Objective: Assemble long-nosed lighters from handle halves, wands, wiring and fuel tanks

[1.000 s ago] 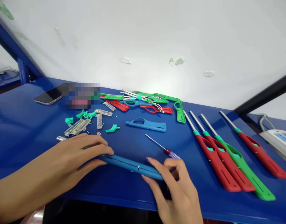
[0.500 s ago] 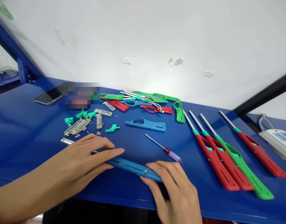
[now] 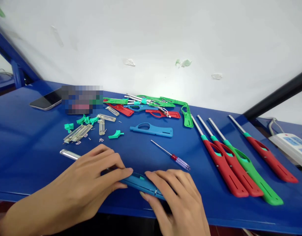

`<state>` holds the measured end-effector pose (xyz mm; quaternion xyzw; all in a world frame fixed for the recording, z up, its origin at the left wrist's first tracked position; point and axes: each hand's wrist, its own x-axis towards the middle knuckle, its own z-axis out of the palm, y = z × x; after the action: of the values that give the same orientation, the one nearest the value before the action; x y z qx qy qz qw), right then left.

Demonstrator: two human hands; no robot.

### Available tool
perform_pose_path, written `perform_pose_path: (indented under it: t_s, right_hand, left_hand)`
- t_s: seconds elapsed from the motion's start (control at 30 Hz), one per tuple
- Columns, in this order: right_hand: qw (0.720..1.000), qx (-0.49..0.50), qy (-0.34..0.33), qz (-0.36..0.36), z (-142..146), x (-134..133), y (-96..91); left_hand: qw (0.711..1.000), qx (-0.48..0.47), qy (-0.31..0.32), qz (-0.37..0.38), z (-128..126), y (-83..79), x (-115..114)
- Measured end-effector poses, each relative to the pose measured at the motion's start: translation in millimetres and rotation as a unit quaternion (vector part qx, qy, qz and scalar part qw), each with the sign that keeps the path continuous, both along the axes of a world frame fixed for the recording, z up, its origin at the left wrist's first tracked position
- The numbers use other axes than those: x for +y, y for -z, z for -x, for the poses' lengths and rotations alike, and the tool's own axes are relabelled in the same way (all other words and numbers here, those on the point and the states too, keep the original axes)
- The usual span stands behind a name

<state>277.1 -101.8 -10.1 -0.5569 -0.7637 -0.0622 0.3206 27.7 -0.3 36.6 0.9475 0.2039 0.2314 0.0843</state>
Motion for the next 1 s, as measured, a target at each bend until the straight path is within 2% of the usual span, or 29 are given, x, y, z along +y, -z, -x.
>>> perform_pose_path:
  t_s: [0.2, 0.4, 0.5, 0.63, 0.73, 0.8, 1.0]
  right_hand:
    - [1.0, 0.011, -0.013, -0.017, 3.3, -0.8, -3.6]
    - [1.0, 0.017, -0.013, -0.017, 2.9, -0.3, -2.9]
    - [1.0, 0.015, -0.008, -0.009, 0.1, -0.9, -1.1]
    - [0.999, 0.017, 0.009, -0.025, -1.0, -1.0, 0.2]
    - [0.999, 0.02, 0.01, -0.036, 0.6, -0.6, 0.4]
    - [0.999, 0.012, 0.012, -0.034, 1.4, -0.4, 0.4]
    - [0.999, -0.01, -0.003, -0.037, -1.5, -0.5, 1.9]
  left_hand:
    - [0.999, -0.004, 0.0, -0.048, -5.1, 4.2, -2.3]
    - [1.0, 0.006, -0.002, -0.025, -3.8, 2.4, 0.2]
    - [0.999, 0.024, -0.02, -0.022, 10.9, -7.6, 6.5]
    - [0.992, 0.022, -0.114, -0.052, 43.3, -17.5, 22.3]
    - [0.993, 0.05, -0.099, -0.04, 58.9, -17.2, 33.0]
    - [0.996, 0.065, -0.064, -0.018, 60.3, -14.9, 35.6]
    - [0.997, 0.07, -0.003, 0.041, 40.2, -3.7, 23.1]
